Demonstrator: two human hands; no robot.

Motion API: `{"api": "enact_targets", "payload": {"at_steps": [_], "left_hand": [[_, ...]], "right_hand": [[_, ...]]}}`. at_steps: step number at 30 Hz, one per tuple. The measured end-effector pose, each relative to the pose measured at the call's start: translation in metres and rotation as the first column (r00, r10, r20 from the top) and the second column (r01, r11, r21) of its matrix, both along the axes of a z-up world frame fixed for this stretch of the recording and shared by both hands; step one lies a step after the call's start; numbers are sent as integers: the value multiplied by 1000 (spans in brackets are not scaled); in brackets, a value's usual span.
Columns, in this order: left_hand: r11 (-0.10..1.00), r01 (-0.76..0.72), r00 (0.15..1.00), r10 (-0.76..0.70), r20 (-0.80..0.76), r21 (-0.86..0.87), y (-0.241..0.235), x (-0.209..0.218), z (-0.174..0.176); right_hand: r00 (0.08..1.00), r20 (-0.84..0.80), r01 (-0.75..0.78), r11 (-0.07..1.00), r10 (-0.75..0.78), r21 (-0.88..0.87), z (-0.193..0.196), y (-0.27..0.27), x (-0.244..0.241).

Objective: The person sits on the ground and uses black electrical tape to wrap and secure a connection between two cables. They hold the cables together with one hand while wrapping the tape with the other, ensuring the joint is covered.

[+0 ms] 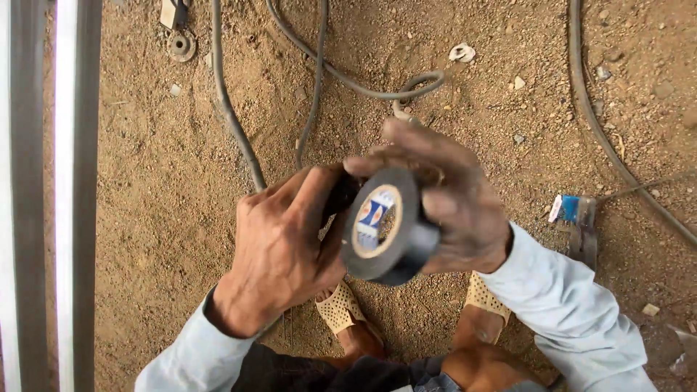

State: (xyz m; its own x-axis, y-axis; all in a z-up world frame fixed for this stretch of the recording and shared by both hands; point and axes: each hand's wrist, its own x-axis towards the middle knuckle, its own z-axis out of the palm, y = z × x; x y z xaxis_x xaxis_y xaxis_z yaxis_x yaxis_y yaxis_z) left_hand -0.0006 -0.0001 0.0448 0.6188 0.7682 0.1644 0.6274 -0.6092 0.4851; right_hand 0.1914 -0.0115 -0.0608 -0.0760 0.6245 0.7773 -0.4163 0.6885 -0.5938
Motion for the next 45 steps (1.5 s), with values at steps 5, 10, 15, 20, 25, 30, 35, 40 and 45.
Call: {"api": "enact_targets", "payload": {"at_steps": [5, 10, 15, 20, 25, 30, 35, 40, 45], "left_hand": [[999, -29, 998, 28, 52, 31, 2, -10, 1], [996, -46, 999, 45, 16, 72, -3, -9, -8], [997, -50, 998, 52, -30, 56, -3, -12, -2], [997, 51, 994, -46, -97, 56, -1, -14, -1], [942, 85, 972, -7, -234, 325, -8, -16, 8], [736, 269, 862, 104, -497, 621, -4, -31, 18], [564, 406, 833, 95, -546, 719, -5, -41, 3], [798, 247, 923, -21, -384, 549, -12, -35, 0], [940, -8, 993, 48, -110, 340, -18, -26, -16]], "right_hand": [[867, 224, 471, 879, -445, -78, -8, -4, -10], [894, 277, 354, 934, -352, 46, -14, -8, -28], [892, 295, 352, 936, -343, 25, -1, -7, -17], [932, 363, 7, 1000, -7, 0, 34, 27, 10], [832, 521, 224, 975, -189, -5, 33, 45, 3], [827, 544, 66, 935, 143, -347, 64, 52, -7], [609, 378, -113, 548, 697, -828, 76, 69, 7], [480, 113, -12, 136, 870, -991, 97, 75, 7], [393, 429, 95, 428, 813, -899, 67, 57, 17]]}}
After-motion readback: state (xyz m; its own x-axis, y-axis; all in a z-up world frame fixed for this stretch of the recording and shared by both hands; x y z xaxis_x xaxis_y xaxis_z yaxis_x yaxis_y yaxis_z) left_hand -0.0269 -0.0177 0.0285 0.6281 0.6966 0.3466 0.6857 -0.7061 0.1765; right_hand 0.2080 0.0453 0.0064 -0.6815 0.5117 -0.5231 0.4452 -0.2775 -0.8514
